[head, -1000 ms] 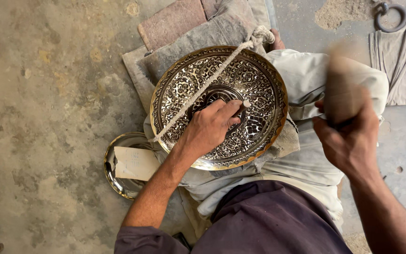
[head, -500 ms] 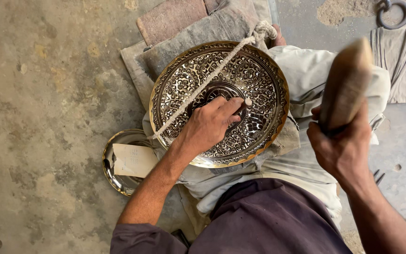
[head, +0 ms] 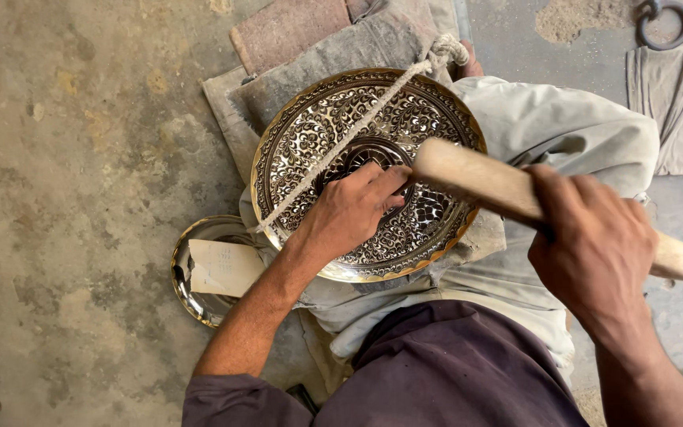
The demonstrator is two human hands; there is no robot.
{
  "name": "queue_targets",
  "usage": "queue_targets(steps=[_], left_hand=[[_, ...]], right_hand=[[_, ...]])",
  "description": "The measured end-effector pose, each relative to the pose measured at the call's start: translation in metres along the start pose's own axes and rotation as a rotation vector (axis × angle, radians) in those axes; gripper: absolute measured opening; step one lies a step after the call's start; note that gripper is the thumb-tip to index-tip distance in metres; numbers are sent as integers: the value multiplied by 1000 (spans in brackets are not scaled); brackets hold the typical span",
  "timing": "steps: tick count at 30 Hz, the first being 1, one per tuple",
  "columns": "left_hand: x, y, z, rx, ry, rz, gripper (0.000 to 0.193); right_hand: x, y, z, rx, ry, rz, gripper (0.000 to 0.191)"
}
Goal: The person sits on the floor with an ornate brass plate resting on their lap and holds a small punch against the plate's embossed center. They repeatedly strike the punch with a wooden mallet, repositioning the punch around the design to chase and define the raised pattern.
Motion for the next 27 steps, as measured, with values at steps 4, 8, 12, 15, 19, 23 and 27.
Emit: queue_targets(steps=[4,8,12,15,19,23,27], left_hand=[[3,0,-2,-14,-37,-31,36],[4,1,0,-1,24,-47,40],[1,-1,0,-7,32,-24,38],[-1,-1,2,21,2,-9,39],[0,0,0,-10,30,-38,40],[-2,0,1,-9,28,-37,38],[-2,0,0,7,44,-40,37]], right_hand=[[0,-4,19,194,612,70,45],[-3,-6,10,85,582,92,55],[19,-10,8,116,70,-143,50],[-7,-13,12,100,835,242,47],[7,-12,2,55,328,38,45],[13,-9,7,86,261,-53,40],[-7,-5,19,111,773,203,42]])
Point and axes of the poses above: each hand's wrist, its own y-axis towards the middle knuckle, its own x-axis out of the palm, z = x × y, the point moved 9 cm from there along y, towards the middle knuckle, and after that the axes turned 5 degrees about y, right-handed, at the moved point
